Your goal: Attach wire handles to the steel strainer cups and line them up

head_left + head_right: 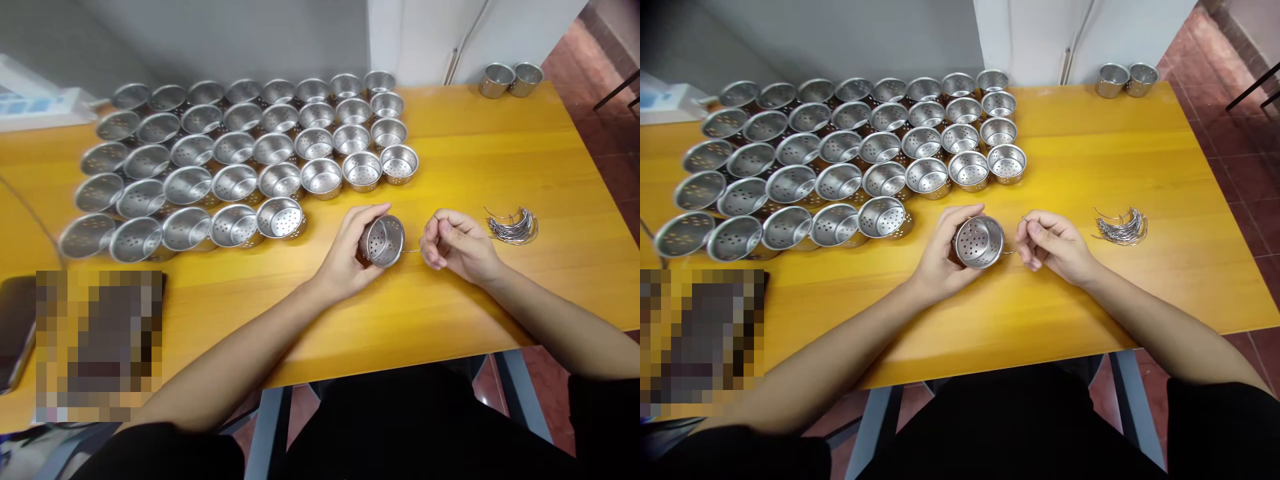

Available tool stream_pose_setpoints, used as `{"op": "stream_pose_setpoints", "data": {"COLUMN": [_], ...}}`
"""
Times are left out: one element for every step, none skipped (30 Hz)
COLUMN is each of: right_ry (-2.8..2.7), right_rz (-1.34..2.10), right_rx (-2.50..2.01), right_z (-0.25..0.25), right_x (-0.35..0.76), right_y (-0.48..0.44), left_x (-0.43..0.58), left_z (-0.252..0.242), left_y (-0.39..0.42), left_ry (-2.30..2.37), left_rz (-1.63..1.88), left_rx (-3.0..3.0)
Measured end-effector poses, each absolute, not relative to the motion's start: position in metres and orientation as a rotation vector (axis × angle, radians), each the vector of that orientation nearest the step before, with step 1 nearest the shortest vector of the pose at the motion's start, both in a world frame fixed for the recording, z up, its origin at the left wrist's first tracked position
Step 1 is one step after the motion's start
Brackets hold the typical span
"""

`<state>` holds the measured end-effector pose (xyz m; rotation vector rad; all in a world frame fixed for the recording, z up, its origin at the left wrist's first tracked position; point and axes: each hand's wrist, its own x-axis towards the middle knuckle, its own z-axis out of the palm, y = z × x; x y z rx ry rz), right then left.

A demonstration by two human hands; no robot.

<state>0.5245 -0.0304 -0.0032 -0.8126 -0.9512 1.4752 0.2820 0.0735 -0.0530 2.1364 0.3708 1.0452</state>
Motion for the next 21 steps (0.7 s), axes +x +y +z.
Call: {"op": "stream_pose_setpoints", "data": {"right_ry": [-0.963, -0.976, -0.991, -1.007, -1.021, -1.037, -1.056, -1.077, -1.099, -1.122, -1.144, -1.161, -1.177, -1.192, -1.206, -1.221, -1.237, -1.258, -1.283, -1.308, -1.332], "right_rz": [1.487, 1.495, 1.499, 1.5, 1.495, 1.488, 1.476, 1.46, 1.441, 1.42, 1.399, 1.38, 1.361, 1.345, 1.33, 1.318, 1.304, 1.292, 1.28, 1.271, 1.262], "right_rx": [-0.821, -0.832, -0.843, -0.852, -0.859, -0.864, -0.871, -0.878, -0.888, -0.901, -0.914, -0.928, -0.941, -0.953, -0.963, -0.971, -0.98, -0.99, -0.999, -1.009, -1.016], "right_z": [-0.004, -0.005, -0.005, -0.006, -0.006, -0.007, -0.008, -0.009, -0.01, -0.012, -0.014, -0.015, -0.016, -0.017, -0.018, -0.018, -0.018, -0.017, -0.017, -0.016, -0.015], "right_x": [0.523, 0.522, 0.521, 0.52, 0.52, 0.52, 0.521, 0.522, 0.523, 0.524, 0.525, 0.526, 0.527, 0.528, 0.529, 0.529, 0.529, 0.529, 0.528, 0.528, 0.527], "right_y": [-0.031, -0.031, -0.031, -0.031, -0.031, -0.031, -0.031, -0.031, -0.031, -0.03, -0.03, -0.029, -0.029, -0.028, -0.028, -0.027, -0.027, -0.027, -0.027, -0.028, -0.028], "left_x": [0.281, 0.28, 0.279, 0.279, 0.278, 0.278, 0.278, 0.278, 0.278, 0.278, 0.278, 0.278, 0.278, 0.278, 0.278, 0.278, 0.277, 0.277, 0.277, 0.277, 0.277], "left_z": [-0.051, -0.049, -0.048, -0.048, -0.049, -0.05, -0.05, -0.051, -0.052, -0.052, -0.052, -0.052, -0.052, -0.052, -0.052, -0.052, -0.052, -0.051, -0.051, -0.05, -0.049], "left_y": [0.073, 0.073, 0.073, 0.073, 0.073, 0.073, 0.073, 0.073, 0.074, 0.074, 0.074, 0.075, 0.075, 0.075, 0.075, 0.074, 0.074, 0.073, 0.072, 0.072, 0.071], "left_ry": [0.398, 0.417, 0.431, 0.444, 0.456, 0.468, 0.472, 0.464, 0.445, 0.422, 0.401, 0.392, 0.396, 0.415, 0.446, 0.481, 0.519, 0.553, 0.576, 0.586, 0.58], "left_rz": [1.016, 0.999, 0.991, 0.985, 0.981, 0.973, 0.961, 0.944, 0.925, 0.91, 0.904, 0.907, 0.918, 0.934, 0.949, 0.958, 0.956, 0.948, 0.939, 0.932, 0.931], "left_rx": [2.179, 2.21, 2.228, 2.234, 2.23, 2.219, 2.204, 2.188, 2.17, 2.154, 2.139, 2.128, 2.122, 2.124, 2.136, 2.156, 2.178, 2.2, 2.218, 2.23, 2.237]}}
